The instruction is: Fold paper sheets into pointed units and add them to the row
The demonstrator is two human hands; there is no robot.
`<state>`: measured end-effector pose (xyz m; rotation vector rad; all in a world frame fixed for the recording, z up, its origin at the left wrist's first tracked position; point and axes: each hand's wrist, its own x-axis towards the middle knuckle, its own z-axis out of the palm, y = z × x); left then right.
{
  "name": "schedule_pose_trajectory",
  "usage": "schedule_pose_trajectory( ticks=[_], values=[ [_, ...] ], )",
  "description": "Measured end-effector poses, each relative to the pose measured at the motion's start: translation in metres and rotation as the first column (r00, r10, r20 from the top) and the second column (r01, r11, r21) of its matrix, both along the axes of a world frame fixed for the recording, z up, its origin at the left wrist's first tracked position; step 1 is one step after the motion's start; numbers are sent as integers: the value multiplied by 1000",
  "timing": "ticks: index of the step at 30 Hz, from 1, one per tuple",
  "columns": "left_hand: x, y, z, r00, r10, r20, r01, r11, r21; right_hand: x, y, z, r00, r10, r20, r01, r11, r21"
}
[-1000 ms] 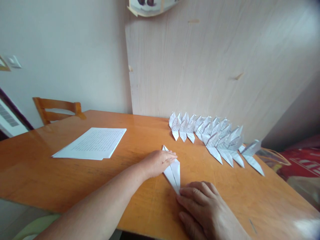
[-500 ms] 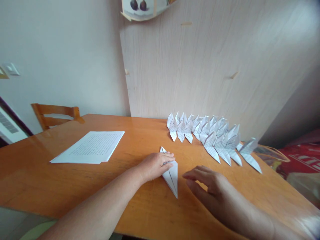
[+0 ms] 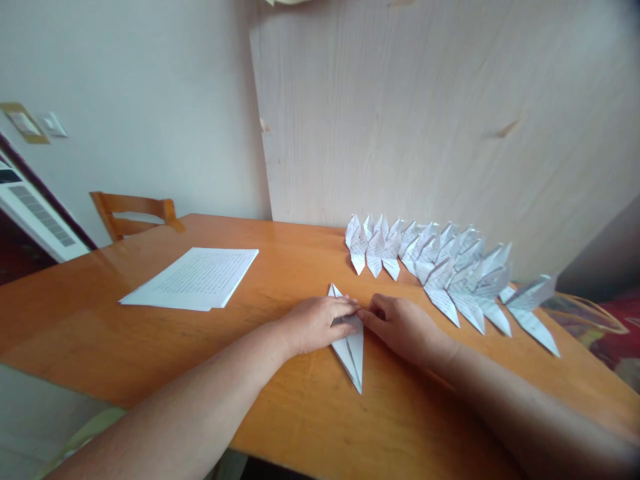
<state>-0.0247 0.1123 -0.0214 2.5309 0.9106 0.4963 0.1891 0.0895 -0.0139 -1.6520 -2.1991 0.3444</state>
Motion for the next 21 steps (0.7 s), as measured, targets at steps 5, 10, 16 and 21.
schedule_pose_trajectory(
  ticks=[5, 10, 16, 21],
  values=[
    [0, -1, 0, 1000, 22, 11, -22, 999, -27, -2, -10, 2, 998, 28, 64, -29, 999, 26],
    [-1, -2, 3, 1000, 9, 28, -6, 997, -82, -4, -17, 7, 994, 67, 90, -70, 997, 33],
    [-4, -2, 2, 999, 35, 11, -33, 992, -124, -5, -25, 9, 992, 83, 99, -86, 996, 21],
    [-4, -2, -1, 999, 39, -17, -41, 992, -116, -5, -32, 13, 988, 122, 98, -122, 992, 2]
  ],
)
